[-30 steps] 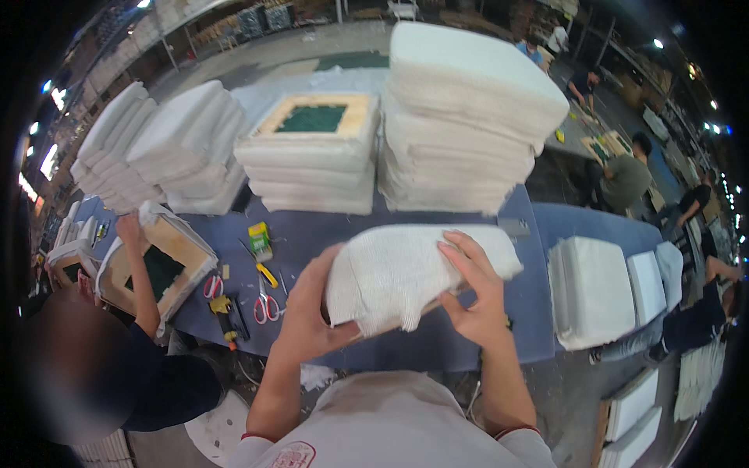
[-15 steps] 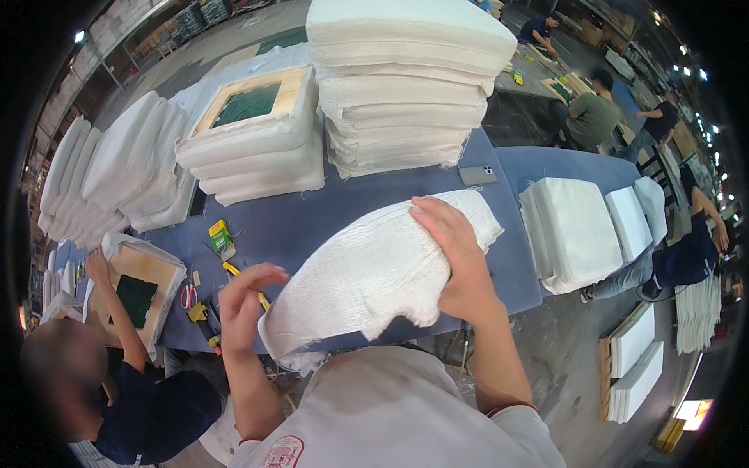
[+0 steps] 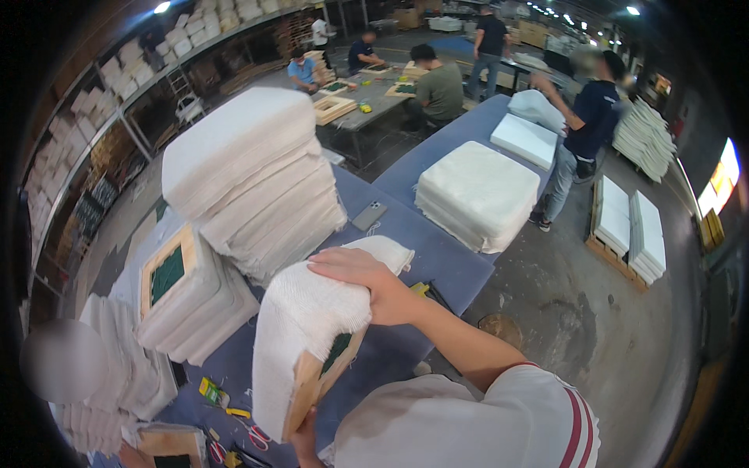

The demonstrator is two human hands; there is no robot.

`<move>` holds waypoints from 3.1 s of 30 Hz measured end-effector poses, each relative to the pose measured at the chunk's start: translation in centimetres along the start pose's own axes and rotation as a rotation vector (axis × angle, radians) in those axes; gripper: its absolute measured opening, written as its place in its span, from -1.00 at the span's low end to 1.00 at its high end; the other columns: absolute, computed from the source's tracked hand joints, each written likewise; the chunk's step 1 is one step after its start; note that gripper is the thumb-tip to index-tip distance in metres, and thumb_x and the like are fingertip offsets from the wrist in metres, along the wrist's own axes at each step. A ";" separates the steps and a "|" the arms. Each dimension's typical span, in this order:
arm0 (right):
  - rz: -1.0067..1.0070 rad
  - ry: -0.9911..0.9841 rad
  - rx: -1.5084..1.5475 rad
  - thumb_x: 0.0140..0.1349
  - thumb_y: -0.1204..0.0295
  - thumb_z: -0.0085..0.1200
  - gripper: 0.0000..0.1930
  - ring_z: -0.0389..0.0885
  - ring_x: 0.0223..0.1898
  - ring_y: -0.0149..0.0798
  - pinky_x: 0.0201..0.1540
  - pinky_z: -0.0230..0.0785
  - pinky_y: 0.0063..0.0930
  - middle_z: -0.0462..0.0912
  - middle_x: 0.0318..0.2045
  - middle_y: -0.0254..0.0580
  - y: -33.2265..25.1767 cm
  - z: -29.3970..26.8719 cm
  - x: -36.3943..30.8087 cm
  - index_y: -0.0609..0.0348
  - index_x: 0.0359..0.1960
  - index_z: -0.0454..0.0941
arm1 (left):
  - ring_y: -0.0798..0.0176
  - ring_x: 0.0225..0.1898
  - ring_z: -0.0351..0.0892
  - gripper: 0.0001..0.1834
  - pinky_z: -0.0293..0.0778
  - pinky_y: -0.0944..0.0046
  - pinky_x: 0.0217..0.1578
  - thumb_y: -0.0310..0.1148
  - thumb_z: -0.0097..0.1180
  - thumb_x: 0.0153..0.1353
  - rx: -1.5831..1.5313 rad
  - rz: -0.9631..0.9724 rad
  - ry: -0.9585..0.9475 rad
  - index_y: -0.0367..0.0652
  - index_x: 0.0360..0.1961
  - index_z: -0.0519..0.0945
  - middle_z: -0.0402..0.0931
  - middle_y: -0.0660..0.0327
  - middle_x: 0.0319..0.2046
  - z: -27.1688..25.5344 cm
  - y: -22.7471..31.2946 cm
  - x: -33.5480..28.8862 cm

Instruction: The person assembles cushion covers over foam inserts on a workbench. They use a staple gun to secure the fabric to a wooden frame, trim excess material with scissors, and fold the edges neatly. The process is repeated for multiple cushion units.

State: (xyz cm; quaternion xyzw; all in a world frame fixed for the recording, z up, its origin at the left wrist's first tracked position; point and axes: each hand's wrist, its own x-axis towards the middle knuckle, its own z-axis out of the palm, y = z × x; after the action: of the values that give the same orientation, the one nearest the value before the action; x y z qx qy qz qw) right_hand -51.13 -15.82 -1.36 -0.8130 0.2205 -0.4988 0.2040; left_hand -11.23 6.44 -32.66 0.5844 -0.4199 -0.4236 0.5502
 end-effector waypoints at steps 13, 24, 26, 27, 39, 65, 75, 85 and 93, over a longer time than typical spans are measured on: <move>0.420 0.839 0.280 0.40 0.33 0.19 -0.36 0.34 0.51 -0.11 0.59 0.04 -0.23 0.49 0.42 -0.07 0.9 1.8 -4.3 0.22 0.49 0.40 | -0.09 0.25 0.57 0.04 0.42 -0.03 0.30 -0.04 0.67 -0.06 0.592 0.660 0.108 -0.32 0.38 0.45 0.57 -0.04 0.19 6.1 34.2 7.4; 0.187 0.294 0.324 0.39 0.23 0.23 -0.45 0.62 0.33 0.06 0.42 0.39 -0.12 0.64 0.29 0.21 -1.4 2.8 -0.4 0.42 0.27 0.61 | -0.19 0.18 0.66 -0.02 0.52 -0.07 0.25 -0.12 0.75 -0.21 0.771 0.792 -0.108 -0.24 0.29 0.62 0.69 -0.02 0.15 14.7 35.0 8.8; 0.133 0.292 0.349 0.38 0.32 0.22 -0.47 0.61 0.37 0.06 0.45 0.36 -0.12 0.64 0.30 0.23 -1.5 3.2 -0.5 0.44 0.29 0.59 | -0.19 0.19 0.66 -0.03 0.53 -0.08 0.24 -0.15 0.75 -0.22 0.767 0.758 -0.085 -0.23 0.29 0.63 0.69 -0.03 0.16 13.4 35.3 8.9; 0.157 0.261 0.355 0.35 0.36 0.21 -0.48 0.61 0.38 0.08 0.47 0.35 -0.11 0.65 0.30 0.24 -1.8 3.4 -0.5 0.44 0.28 0.61 | -0.16 0.11 0.68 -0.03 0.51 -0.06 0.20 -0.08 0.73 -0.19 0.770 0.791 -0.057 -0.21 0.29 0.64 0.69 -0.04 0.13 12.7 35.1 9.0; -0.123 0.190 0.282 0.11 0.69 0.26 -0.60 0.73 0.25 0.23 0.39 0.51 0.03 0.77 0.14 0.23 -3.3 9.6 3.3 0.39 0.04 0.79 | -0.20 0.23 0.65 -0.50 0.52 -0.05 0.26 -0.34 0.45 0.15 0.561 0.910 -0.018 -0.15 0.17 0.81 0.67 -0.06 0.25 3.0 32.0 6.6; -0.047 0.152 0.365 0.38 0.52 0.29 -0.90 0.74 -0.24 -0.28 -0.10 0.50 -0.43 0.82 -0.32 -0.20 -6.6 14.1 9.5 0.29 -0.21 0.80 | 0.17 -0.12 0.83 -0.84 0.54 0.16 -0.10 -0.47 0.36 0.22 0.650 1.147 0.503 -0.12 -0.17 0.85 0.85 0.17 -0.15 3.8 36.0 7.0; 0.197 -0.183 0.007 0.00 0.29 0.57 0.14 0.50 0.46 0.05 0.53 0.29 -0.11 0.43 0.52 0.11 -9.1 15.9 8.8 0.30 0.65 0.20 | 0.12 0.00 0.76 -0.51 0.58 0.12 0.01 -0.09 0.62 0.08 0.412 1.114 0.498 -0.08 -0.03 0.77 0.79 0.19 -0.01 -1.0 30.4 9.7; 0.351 0.000 0.237 0.09 -0.05 0.61 0.18 0.51 0.43 -0.08 0.46 0.36 -0.19 0.46 0.48 0.02 -2.1 8.4 3.0 0.33 0.62 0.24 | 0.12 0.44 0.47 0.18 0.33 0.01 0.47 0.06 0.66 0.05 -0.598 0.178 0.302 -0.28 0.56 0.31 0.56 0.05 0.36 -6.9 8.0 8.7; 0.536 -0.113 0.308 0.41 -0.36 0.08 0.01 0.41 0.52 -0.05 0.60 0.14 -0.11 0.50 0.46 -0.03 1.7 -0.4 2.7 0.26 0.59 0.33 | 0.09 0.23 0.63 -0.04 0.49 0.02 0.30 -0.05 0.76 -0.10 -0.063 0.386 0.355 -0.24 0.28 0.56 0.68 0.15 0.14 -5.0 26.0 8.8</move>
State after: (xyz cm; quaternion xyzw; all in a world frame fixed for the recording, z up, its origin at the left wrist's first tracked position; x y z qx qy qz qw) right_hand -50.66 -18.75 -0.17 -0.7118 0.3370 -0.4089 0.4610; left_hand -4.56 -1.68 -6.76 0.5414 -0.4070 -0.2145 0.7037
